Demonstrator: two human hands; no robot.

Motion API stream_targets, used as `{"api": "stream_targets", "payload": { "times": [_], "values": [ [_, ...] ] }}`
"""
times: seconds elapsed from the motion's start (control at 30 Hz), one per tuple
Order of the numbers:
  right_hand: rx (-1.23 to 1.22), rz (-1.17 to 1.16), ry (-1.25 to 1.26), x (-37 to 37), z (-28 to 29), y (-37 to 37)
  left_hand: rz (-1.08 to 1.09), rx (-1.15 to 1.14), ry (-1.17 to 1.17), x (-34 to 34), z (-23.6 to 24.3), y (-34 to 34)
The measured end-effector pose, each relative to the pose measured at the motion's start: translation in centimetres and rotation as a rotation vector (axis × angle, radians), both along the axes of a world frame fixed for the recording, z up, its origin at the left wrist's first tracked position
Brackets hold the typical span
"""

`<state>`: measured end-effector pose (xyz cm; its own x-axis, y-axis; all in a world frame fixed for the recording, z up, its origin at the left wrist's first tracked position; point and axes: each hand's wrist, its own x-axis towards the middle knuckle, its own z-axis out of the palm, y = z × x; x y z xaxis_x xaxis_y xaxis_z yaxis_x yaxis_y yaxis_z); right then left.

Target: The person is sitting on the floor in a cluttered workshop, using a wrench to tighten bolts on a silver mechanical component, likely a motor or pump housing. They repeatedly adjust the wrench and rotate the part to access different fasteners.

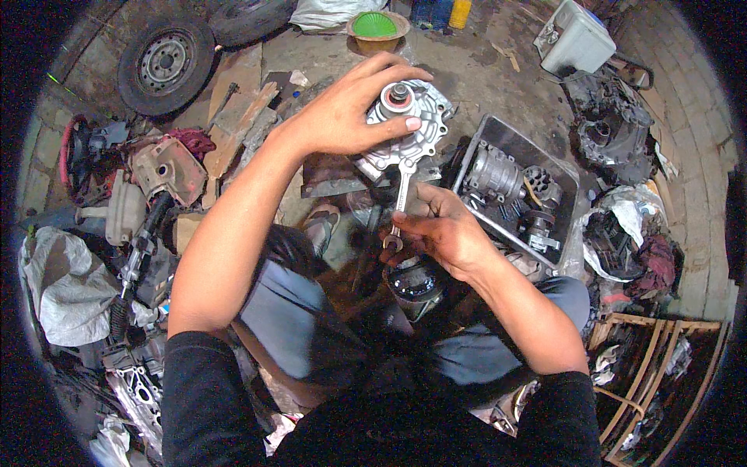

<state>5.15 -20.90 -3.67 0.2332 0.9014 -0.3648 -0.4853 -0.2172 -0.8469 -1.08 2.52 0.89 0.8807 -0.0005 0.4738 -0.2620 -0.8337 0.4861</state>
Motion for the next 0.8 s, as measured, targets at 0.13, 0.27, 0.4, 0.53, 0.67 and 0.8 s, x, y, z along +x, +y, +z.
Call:
{"api": "stream_targets", "payload": {
  "times": [0.13,0.27,0.4,0.53,0.67,0.8],
  "values": [
    [-0.04,0.057,-0.223,1.2,-0.3,-0.8,0.001,-0.02,0.019,-0.1,0.2,0.0],
    [-0.056,-0.023,-0.278,1.8,0.8,-1.6,0.0,-0.026,-0.004,0.1,-0.1,-0.1],
    [-0.196,-0.046,-0.282,3.0,3.5,-2.3,0.006,-0.03,0.015,-0.1,0.2,-0.3],
    [-0.205,-0.189,-0.338,4.4,3.4,-2.1,-0.004,-0.039,0.014,0.0,0.1,-0.2],
    [-0.171,-0.278,-0.376,6.2,2.4,-0.5,-0.015,-0.008,-0.081,0.5,-0.3,0.0],
    [-0.095,-0.337,-0.275,6.9,2.2,1.2,-0.001,-0.026,-0.013,0.3,0.0,-0.1]
  ]
}}
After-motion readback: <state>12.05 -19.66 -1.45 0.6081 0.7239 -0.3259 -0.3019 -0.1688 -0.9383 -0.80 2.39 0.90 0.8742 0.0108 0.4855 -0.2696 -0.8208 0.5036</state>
